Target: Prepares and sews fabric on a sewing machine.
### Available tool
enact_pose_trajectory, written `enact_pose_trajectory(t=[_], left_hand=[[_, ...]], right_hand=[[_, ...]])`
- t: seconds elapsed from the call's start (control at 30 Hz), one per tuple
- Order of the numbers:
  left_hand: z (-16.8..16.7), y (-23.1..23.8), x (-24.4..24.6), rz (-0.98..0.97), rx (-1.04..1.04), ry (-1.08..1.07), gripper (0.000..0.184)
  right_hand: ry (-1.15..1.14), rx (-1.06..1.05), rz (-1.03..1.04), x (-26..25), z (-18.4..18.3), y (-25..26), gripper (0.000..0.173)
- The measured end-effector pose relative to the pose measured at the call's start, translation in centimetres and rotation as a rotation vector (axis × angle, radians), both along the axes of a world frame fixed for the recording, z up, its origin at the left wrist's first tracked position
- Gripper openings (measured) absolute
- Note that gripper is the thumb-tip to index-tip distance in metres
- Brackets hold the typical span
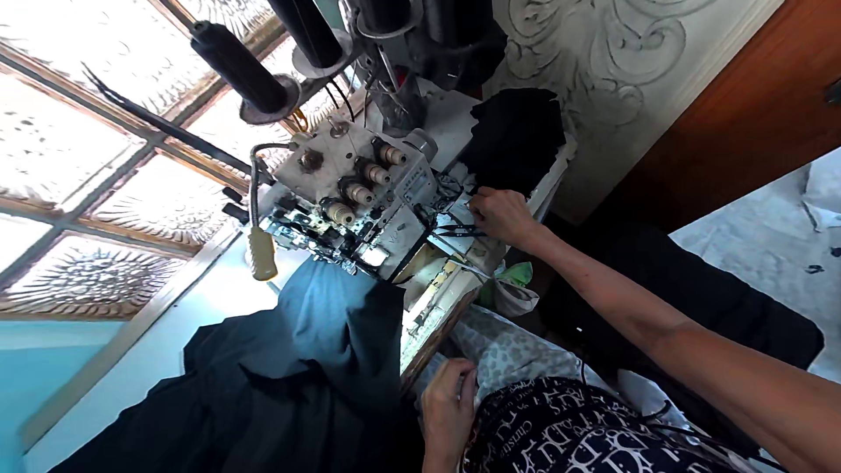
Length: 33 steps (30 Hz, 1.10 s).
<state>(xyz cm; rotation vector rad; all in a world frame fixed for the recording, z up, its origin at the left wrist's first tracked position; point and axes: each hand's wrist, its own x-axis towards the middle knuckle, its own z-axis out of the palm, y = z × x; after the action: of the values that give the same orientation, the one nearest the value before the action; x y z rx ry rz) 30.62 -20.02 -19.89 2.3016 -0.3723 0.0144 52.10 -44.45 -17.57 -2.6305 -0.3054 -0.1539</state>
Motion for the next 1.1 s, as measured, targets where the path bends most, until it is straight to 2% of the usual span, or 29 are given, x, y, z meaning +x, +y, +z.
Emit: enact_pose_trajectory(t=[0.1, 0.23, 0.3, 0.43, 0.63, 0.7, 0.77, 0.9, 0.97, 1.1], left_hand=[[1.9, -1.5, 3.0, 0.07, -0.383, 0.06, 0.016], [5.3, -4.8, 7.4, 0.279, -0.91, 0.158, 0.02], [6.3, -5.6, 8.9, 0.313, -1.084, 0.154, 0.023], [7.2, -6.0, 9.5, 0.372, -1.317, 0.166, 0.021], [7.4, -4.8, 8.6, 0.497, -1.41, 0.174, 0.025], [7.2, -3.5, 8.3, 0.487, -1.315, 0.092, 0.023], [7.3, -1.6, 8.0, 0.489, -1.103, -0.06, 0.019], [7.9, 3.0, 8.5, 0.465, -0.571, -0.325, 0.011], [8.5, 4.4, 9.2, 0.396, -0.354, -0.328, 0.009], [8.8, 5.6, 11.6, 0.274, 0.068, -0.322, 0.015]], right_hand=[[-0.376, 0.16, -0.067, -2.4, 0.6, 1.0, 0.01], [-0.759, 0.14, 0.015, -6.8, 2.9, 4.0, 0.01], [-0.872, 0.149, 0.079, -7.6, 3.2, 5.3, 0.012], [-0.924, 0.167, 0.166, -8.3, 3.0, 7.2, 0.009], [-0.851, 0.216, 0.243, -9.4, 3.0, 9.2, 0.008], [-0.739, 0.314, 0.3, -9.4, 2.9, 9.6, 0.011], [-0.568, 0.464, 0.319, -8.9, 2.6, 9.9, 0.017], [0.077, 0.772, 0.295, -6.9, 2.1, 10.9, 0.032], [0.346, 0.912, 0.337, -5.9, 0.9, 12.0, 0.033], [0.525, 0.999, 0.286, -6.3, -0.5, 13.2, 0.023]])
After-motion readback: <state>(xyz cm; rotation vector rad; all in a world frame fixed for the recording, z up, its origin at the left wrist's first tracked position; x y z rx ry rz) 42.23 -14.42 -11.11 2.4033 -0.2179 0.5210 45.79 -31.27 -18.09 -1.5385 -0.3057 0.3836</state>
